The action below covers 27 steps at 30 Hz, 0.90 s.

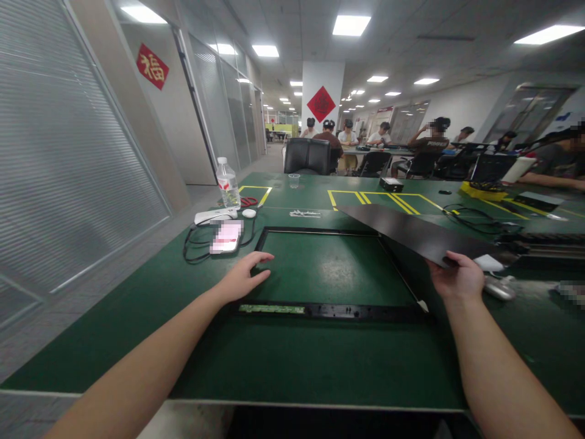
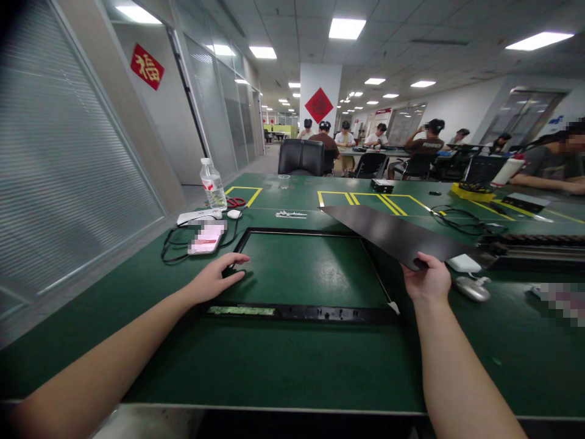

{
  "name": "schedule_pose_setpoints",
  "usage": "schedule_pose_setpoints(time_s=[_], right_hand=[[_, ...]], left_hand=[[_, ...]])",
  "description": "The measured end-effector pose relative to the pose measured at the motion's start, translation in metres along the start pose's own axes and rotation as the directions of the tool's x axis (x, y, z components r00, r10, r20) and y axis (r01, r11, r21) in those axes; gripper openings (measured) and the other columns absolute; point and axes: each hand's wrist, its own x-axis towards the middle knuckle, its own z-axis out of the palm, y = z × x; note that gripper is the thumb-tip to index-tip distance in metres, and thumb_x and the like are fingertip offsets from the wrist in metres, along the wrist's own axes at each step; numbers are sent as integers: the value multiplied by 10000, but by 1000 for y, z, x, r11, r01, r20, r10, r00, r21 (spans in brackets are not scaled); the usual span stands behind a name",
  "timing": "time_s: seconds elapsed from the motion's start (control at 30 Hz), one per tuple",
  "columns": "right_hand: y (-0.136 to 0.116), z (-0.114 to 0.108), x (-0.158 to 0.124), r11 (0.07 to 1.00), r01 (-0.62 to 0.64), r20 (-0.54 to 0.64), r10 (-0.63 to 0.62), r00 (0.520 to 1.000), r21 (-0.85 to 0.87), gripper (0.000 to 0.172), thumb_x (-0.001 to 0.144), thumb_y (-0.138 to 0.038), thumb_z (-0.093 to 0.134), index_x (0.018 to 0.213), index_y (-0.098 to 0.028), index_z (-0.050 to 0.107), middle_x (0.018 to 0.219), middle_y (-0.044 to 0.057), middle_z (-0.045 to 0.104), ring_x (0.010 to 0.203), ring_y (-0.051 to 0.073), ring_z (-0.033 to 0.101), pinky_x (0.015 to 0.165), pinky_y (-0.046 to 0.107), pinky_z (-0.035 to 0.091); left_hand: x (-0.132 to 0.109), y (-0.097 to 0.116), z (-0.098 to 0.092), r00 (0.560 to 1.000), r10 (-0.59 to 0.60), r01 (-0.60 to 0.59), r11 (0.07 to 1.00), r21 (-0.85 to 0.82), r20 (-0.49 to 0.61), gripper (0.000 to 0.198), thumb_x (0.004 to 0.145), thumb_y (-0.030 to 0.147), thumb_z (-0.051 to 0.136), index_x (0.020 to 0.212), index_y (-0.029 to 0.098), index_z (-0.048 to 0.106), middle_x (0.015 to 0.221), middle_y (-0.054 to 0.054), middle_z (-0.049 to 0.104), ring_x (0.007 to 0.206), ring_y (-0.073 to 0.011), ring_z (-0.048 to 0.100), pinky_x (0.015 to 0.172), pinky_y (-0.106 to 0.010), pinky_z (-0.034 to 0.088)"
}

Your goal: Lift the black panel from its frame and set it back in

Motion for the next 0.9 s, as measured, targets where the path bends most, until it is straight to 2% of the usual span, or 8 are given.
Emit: schedule_pose_setpoints(time_s=[0.13, 0.27, 0.33, 0.47, 0.57, 0.7, 0.8, 0.9], right_hand=[[-3, 12, -17, 999, -53, 69, 53, 996, -1, 436, 622, -12, 502, 1002, -168, 648, 852, 19, 712, 643, 155, 672, 550, 257, 609], [-1, 11, -19, 988, -133, 100, 141, 985, -79, 422, 617, -69, 512, 986, -207, 664, 791, 6, 712, 632, 163, 682, 539, 261, 603], [1, 8, -18, 975, -181, 94, 193, 977, -128, 420, 610, -101, 528, 985, -223, 669, 763, 6, 711, 643, 184, 694, 534, 286, 603], [7, 5, -18, 947, -250, 138, 281, 950, -203, 431, 595, -171, 556, 1002, -234, 679, 761, 25, 723, 699, 235, 723, 627, 396, 632], [11, 5, -22, 927, -278, 212, 333, 919, -252, 461, 592, -218, 567, 1037, -246, 688, 805, 35, 745, 810, 276, 749, 787, 502, 628], [15, 5, -28, 903, -305, 258, 385, 886, -302, 501, 597, -233, 572, 1078, -245, 710, 879, 51, 777, 945, 313, 754, 899, 540, 597], [17, 6, -34, 872, -317, 285, 434, 855, -374, 485, 630, -231, 586, 1094, -255, 724, 997, 67, 793, 1021, 329, 743, 936, 518, 586], [17, 9, -41, 801, -345, 293, 524, 800, -490, 525, 636, -226, 601, 1147, -263, 715, 1084, 65, 790, 1057, 341, 734, 957, 529, 574]], left_hand=[[3, -4, 0, 977, -172, 131, 951, -280, -126, 562, 776, 536, 741, 1211, 190, 658, 1280, -153, 704, 1129, -302, 677, 1047, -522, 511], [5, -1, -2, 926, -335, 202, 831, -519, -176, 569, 742, 481, 799, 1197, 180, 639, 1337, -174, 686, 1130, -290, 692, 1065, -496, 499], [6, 3, -4, 893, -428, 245, 724, -645, -141, 500, 807, 458, 746, 1203, 176, 629, 1317, -185, 699, 1088, -278, 716, 1049, -484, 512], [7, 6, -15, 844, -535, 341, 471, -814, 44, 450, 951, 536, 501, 1121, 150, 658, 1115, -203, 766, 981, -285, 752, 939, -460, 573], [6, 8, -26, 838, -543, 298, 377, -877, 51, 429, 967, 514, 472, 1043, 158, 698, 938, -144, 784, 846, -253, 756, 827, -393, 606], [4, 19, -37, 868, -496, 237, 361, -902, 29, 335, 911, 396, 570, 997, 131, 756, 809, -100, 770, 636, -220, 705, 610, -326, 590], [4, 30, -42, 858, -510, 149, 361, -920, -61, 220, 741, 160, 684, 933, 104, 776, 806, -83, 776, 629, -186, 699, 628, -258, 577], [5, 33, -45, 842, -524, 85, 361, -929, -127, 278, 659, 101, 692, 920, 101, 788, 813, -68, 780, 607, -156, 676, 592, -212, 550]])
